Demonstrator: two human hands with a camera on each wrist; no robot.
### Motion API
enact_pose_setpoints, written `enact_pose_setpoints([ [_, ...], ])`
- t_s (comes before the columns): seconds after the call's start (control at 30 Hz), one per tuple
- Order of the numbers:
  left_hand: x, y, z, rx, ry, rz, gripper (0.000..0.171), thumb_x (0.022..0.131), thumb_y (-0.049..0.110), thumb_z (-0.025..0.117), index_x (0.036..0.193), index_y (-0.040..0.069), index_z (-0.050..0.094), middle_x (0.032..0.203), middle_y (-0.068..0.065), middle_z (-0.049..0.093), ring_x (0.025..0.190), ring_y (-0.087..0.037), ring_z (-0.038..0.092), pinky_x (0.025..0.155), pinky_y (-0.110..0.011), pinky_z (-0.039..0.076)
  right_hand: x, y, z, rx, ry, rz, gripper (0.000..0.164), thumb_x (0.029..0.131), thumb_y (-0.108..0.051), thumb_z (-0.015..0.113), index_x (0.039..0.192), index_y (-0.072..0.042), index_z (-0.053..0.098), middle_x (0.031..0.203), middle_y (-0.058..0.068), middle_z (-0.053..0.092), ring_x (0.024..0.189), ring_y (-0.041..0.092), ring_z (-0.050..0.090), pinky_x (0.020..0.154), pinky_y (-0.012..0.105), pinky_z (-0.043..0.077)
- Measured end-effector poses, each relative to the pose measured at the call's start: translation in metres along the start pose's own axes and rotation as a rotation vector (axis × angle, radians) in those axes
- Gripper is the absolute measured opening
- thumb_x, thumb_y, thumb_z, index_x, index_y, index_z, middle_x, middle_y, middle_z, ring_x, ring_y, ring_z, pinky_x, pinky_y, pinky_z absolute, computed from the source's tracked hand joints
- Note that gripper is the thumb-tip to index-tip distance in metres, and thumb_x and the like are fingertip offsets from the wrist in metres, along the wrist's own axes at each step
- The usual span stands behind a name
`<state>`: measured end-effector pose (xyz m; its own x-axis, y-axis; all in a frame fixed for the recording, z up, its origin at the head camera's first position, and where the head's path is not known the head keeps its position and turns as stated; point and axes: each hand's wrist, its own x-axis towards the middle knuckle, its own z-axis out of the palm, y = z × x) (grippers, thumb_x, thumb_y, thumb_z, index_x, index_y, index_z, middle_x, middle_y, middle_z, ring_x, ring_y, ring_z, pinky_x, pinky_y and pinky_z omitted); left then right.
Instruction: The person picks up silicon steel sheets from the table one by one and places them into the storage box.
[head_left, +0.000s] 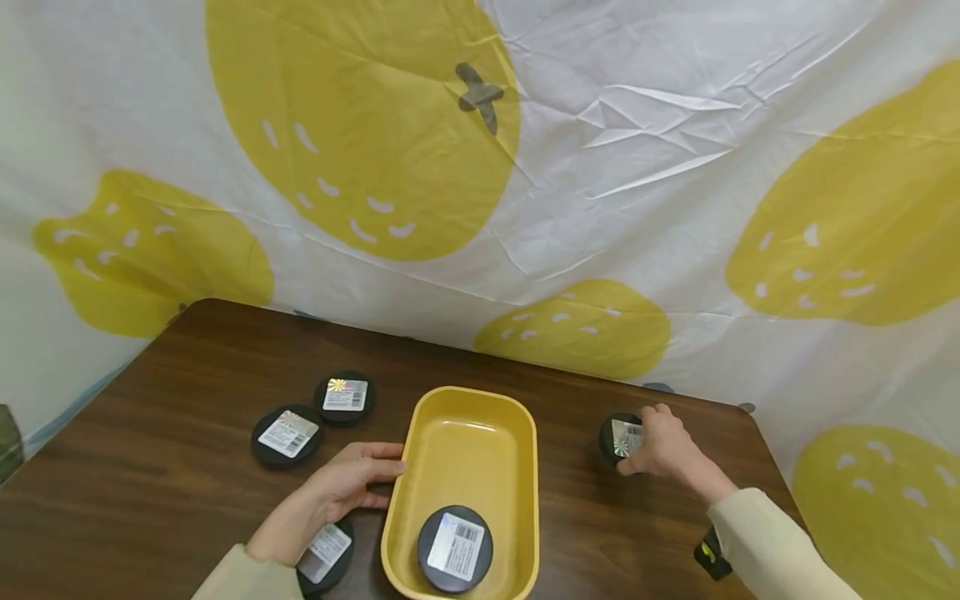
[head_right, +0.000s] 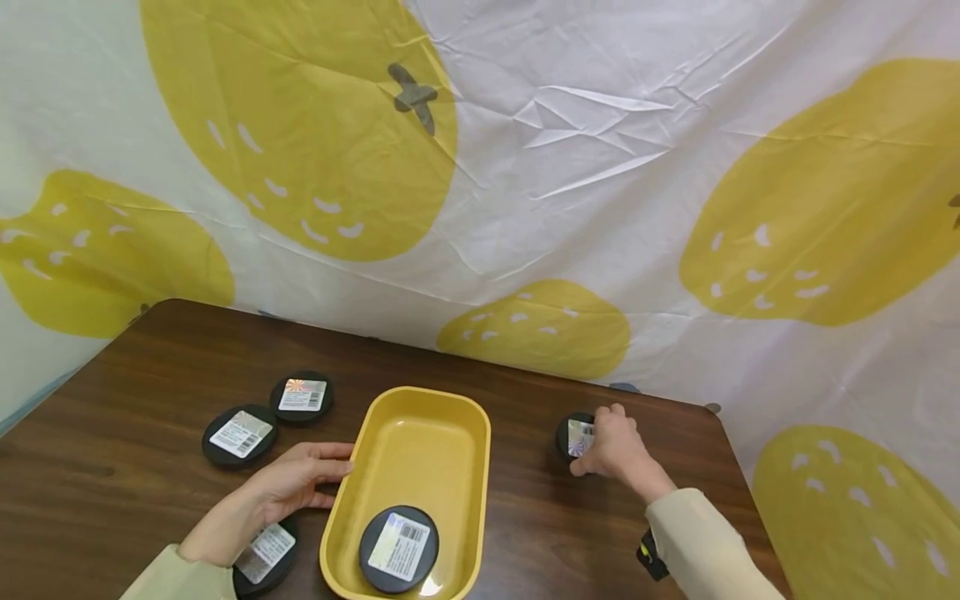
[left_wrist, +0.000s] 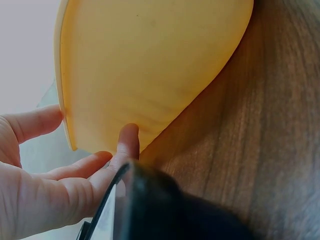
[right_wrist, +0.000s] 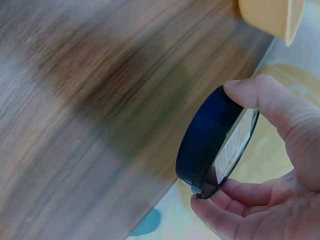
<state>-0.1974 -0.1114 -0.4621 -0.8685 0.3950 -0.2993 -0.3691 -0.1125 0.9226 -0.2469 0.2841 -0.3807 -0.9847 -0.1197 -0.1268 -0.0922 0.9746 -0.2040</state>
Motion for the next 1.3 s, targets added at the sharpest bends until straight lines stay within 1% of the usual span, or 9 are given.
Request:
enact_pose_setpoints([
  [0.1, 0.000, 0.000, 0.000, 0.001, 0.001, 0.000, 0.057, 0.089, 0.008, 0.055, 0.134, -0.019, 0.031, 0.116, -0.019, 0.060, 0.099, -0.021, 0.058, 0.080, -0.046, 0.050, -0.004, -0.009, -0.003, -0.010, -0.014, -0.022, 0.083, 0.056, -0.023, 0.084, 0.118, 0.018, 0.046, 0.102, 0.025, 0.047, 0.076, 0.031, 0.050, 0.063, 0.043, 0.046],
  [0.17, 0.000, 0.000, -0.001, 0.000, 0.002, 0.000, 0.057, 0.089, 0.008, 0.055, 0.134, -0.018, 0.031, 0.115, -0.018, 0.060, 0.099, -0.020, 0.058, 0.080, -0.045, 0.050, -0.007, -0.015, -0.005, -0.007, -0.021, -0.037, 0.083, 0.056, -0.022, 0.084, 0.119, 0.017, 0.046, 0.103, 0.025, 0.047, 0.077, 0.030, 0.049, 0.062, 0.041, 0.045],
  [0.33, 0.001, 0.000, -0.002, -0.001, 0.004, -0.006, 0.058, 0.088, 0.008, 0.056, 0.134, -0.018, 0.032, 0.116, -0.019, 0.059, 0.098, -0.020, 0.058, 0.079, -0.044, 0.050, -0.012, -0.027, -0.013, 0.009, -0.036, -0.072, 0.082, 0.056, -0.021, 0.084, 0.119, 0.017, 0.046, 0.106, 0.025, 0.047, 0.080, 0.031, 0.048, 0.063, 0.040, 0.045],
  [0.47, 0.001, -0.001, -0.002, 0.004, 0.000, -0.002, 0.059, 0.088, 0.009, 0.056, 0.134, -0.018, 0.031, 0.116, -0.019, 0.059, 0.098, -0.020, 0.058, 0.079, -0.043, 0.050, -0.015, -0.032, -0.018, 0.000, -0.041, -0.081, 0.083, 0.057, -0.022, 0.084, 0.120, 0.016, 0.047, 0.107, 0.023, 0.048, 0.082, 0.031, 0.048, 0.064, 0.041, 0.045],
  [0.63, 0.001, -0.002, -0.001, 0.013, -0.007, 0.003, 0.059, 0.089, 0.009, 0.055, 0.134, -0.019, 0.030, 0.115, -0.017, 0.059, 0.099, -0.020, 0.057, 0.079, -0.044, 0.050, -0.021, -0.040, -0.021, -0.005, -0.033, -0.096, 0.081, 0.056, -0.021, 0.085, 0.119, 0.014, 0.048, 0.107, 0.022, 0.049, 0.084, 0.031, 0.049, 0.067, 0.041, 0.046],
  [0.8, 0.001, -0.001, -0.001, 0.009, -0.010, 0.004, 0.059, 0.089, 0.008, 0.055, 0.134, -0.019, 0.030, 0.114, -0.016, 0.060, 0.098, -0.020, 0.058, 0.079, -0.044, 0.050, -0.026, -0.049, -0.022, -0.001, -0.016, -0.142, 0.078, 0.053, -0.019, 0.086, 0.114, 0.013, 0.051, 0.100, 0.017, 0.050, 0.079, 0.026, 0.050, 0.065, 0.039, 0.046],
  [1.0, 0.001, -0.001, -0.001, 0.010, -0.002, 0.001, 0.058, 0.088, 0.008, 0.056, 0.134, -0.019, 0.031, 0.110, -0.013, 0.062, 0.096, -0.019, 0.058, 0.078, -0.044, 0.050, -0.030, -0.060, -0.022, 0.000, 0.011, -0.195, 0.075, 0.050, -0.017, 0.086, 0.110, 0.012, 0.053, 0.098, 0.016, 0.050, 0.078, 0.024, 0.050, 0.065, 0.035, 0.046],
  [1.3, 0.001, -0.001, -0.001, 0.008, -0.005, 0.003, 0.058, 0.088, 0.008, 0.056, 0.134, -0.019, 0.031, 0.110, -0.012, 0.062, 0.097, -0.019, 0.059, 0.079, -0.045, 0.050, -0.037, -0.074, -0.026, 0.002, 0.004, -0.243, 0.075, 0.048, -0.018, 0.086, 0.110, 0.010, 0.054, 0.097, 0.014, 0.051, 0.079, 0.023, 0.050, 0.066, 0.034, 0.046],
])
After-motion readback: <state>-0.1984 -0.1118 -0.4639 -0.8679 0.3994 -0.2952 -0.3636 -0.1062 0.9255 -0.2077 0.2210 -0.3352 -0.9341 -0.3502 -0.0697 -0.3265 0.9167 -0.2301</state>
